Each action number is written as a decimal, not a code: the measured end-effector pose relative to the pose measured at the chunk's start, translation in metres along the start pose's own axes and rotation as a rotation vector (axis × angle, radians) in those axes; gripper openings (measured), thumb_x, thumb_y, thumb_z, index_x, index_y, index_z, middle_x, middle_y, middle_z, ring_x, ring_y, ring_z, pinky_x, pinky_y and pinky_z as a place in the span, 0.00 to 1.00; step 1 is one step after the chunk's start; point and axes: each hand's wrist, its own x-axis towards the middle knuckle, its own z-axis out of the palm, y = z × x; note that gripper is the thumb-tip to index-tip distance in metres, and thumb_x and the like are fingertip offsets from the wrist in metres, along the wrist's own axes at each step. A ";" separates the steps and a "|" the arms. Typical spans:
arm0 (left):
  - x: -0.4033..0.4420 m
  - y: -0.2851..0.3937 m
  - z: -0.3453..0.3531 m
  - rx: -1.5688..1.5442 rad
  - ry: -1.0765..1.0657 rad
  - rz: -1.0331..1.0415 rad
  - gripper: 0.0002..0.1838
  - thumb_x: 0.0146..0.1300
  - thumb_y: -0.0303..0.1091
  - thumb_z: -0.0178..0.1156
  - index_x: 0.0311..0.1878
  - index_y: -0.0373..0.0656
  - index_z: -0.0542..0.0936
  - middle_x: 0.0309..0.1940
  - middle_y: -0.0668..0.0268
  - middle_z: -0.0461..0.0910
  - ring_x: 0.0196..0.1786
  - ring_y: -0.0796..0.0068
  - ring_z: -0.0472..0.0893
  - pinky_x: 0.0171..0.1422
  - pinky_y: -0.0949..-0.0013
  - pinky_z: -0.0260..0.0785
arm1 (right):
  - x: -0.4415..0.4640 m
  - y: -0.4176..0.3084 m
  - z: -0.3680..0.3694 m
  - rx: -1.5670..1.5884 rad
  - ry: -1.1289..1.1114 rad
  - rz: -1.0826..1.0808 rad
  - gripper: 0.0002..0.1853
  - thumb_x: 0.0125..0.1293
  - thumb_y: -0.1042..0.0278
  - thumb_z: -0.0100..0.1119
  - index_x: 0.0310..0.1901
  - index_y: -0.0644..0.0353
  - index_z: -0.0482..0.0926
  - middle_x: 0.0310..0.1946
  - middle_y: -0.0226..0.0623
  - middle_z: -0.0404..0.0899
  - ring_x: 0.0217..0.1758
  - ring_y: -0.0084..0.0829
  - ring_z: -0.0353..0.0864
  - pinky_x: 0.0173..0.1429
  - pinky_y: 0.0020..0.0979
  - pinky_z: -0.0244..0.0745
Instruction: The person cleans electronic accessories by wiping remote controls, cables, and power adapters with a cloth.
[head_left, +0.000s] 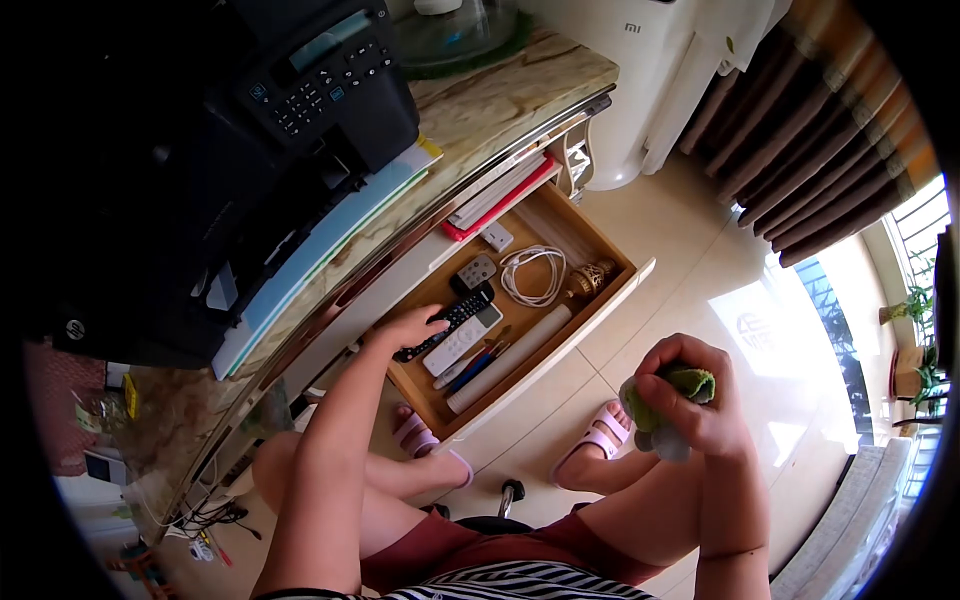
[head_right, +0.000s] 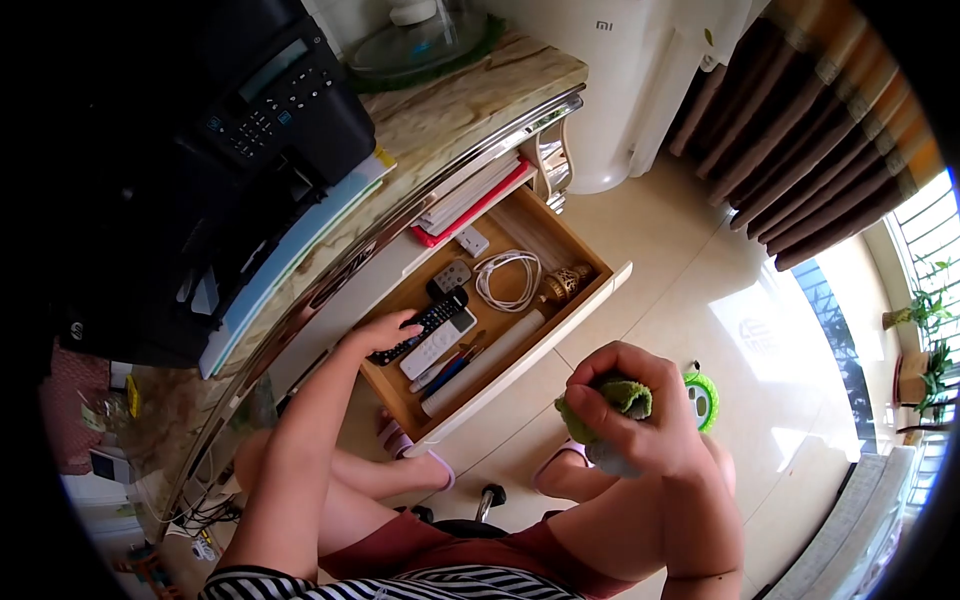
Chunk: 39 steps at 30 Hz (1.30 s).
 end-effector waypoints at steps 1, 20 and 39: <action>0.001 0.004 0.000 0.105 0.008 0.005 0.34 0.67 0.52 0.57 0.70 0.44 0.63 0.62 0.50 0.73 0.62 0.56 0.74 0.65 0.62 0.65 | 0.001 -0.001 0.001 0.000 -0.024 -0.010 0.09 0.59 0.69 0.66 0.36 0.63 0.79 0.30 0.30 0.80 0.36 0.21 0.77 0.42 0.25 0.73; 0.017 -0.004 0.030 0.135 0.324 0.213 0.26 0.69 0.40 0.55 0.69 0.54 0.67 0.55 0.53 0.72 0.54 0.53 0.76 0.59 0.58 0.69 | -0.007 0.005 -0.002 0.006 -0.086 -0.031 0.07 0.59 0.71 0.65 0.36 0.64 0.78 0.30 0.31 0.81 0.35 0.21 0.78 0.42 0.25 0.73; -0.016 -0.011 0.073 0.092 0.617 0.028 0.22 0.71 0.45 0.45 0.65 0.49 0.71 0.57 0.46 0.74 0.58 0.45 0.73 0.62 0.53 0.66 | -0.016 0.016 -0.019 0.011 0.092 -0.068 0.08 0.63 0.69 0.64 0.35 0.64 0.78 0.28 0.28 0.79 0.33 0.17 0.74 0.40 0.23 0.72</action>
